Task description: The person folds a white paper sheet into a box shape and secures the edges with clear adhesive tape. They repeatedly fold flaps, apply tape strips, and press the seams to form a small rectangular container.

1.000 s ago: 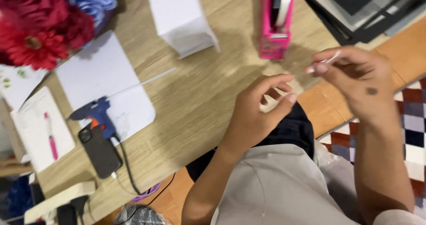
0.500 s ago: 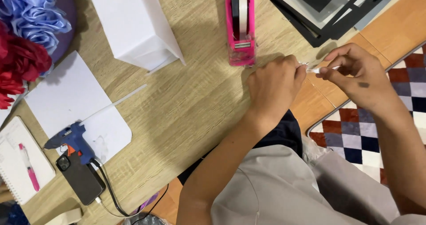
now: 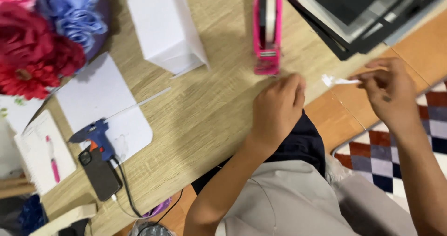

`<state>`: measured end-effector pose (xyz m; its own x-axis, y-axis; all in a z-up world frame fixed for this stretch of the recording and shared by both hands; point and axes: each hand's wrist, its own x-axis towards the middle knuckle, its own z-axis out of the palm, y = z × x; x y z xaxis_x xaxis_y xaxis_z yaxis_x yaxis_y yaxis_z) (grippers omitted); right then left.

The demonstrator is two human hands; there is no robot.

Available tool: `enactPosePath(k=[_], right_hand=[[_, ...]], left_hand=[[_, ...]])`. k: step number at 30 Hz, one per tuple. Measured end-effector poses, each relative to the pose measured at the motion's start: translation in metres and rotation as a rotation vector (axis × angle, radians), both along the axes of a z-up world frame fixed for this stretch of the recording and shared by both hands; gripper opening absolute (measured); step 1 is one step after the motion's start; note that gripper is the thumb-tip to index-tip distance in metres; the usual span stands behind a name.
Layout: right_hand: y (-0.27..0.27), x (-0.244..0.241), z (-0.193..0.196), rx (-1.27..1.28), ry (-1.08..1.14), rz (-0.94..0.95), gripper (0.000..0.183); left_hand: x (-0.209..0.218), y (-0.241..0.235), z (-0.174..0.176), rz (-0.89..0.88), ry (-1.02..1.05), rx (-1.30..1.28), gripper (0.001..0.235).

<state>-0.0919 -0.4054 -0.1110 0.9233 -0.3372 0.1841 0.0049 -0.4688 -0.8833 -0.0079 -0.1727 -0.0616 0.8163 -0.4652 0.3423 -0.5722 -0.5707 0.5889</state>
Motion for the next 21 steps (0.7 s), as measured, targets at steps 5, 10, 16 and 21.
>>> enactPosePath(k=[5,10,16,21], right_hand=[[0.051,0.009,0.045,-0.223,-0.089,-0.066,0.005],[0.103,0.071,0.062,-0.077,-0.122,0.204,0.028],[0.121,0.106,0.022,0.312,-0.218,0.114,0.031],[0.130,0.103,0.022,0.253,-0.277,0.073,0.016]], left_hand=[[0.013,0.059,0.055,0.168,0.258,-0.158,0.018],[0.046,0.061,0.091,0.176,0.364,-0.333,0.046],[0.097,0.024,0.043,0.163,0.612,-0.127,0.061],[0.094,0.025,0.039,0.127,0.579,-0.310,0.039]])
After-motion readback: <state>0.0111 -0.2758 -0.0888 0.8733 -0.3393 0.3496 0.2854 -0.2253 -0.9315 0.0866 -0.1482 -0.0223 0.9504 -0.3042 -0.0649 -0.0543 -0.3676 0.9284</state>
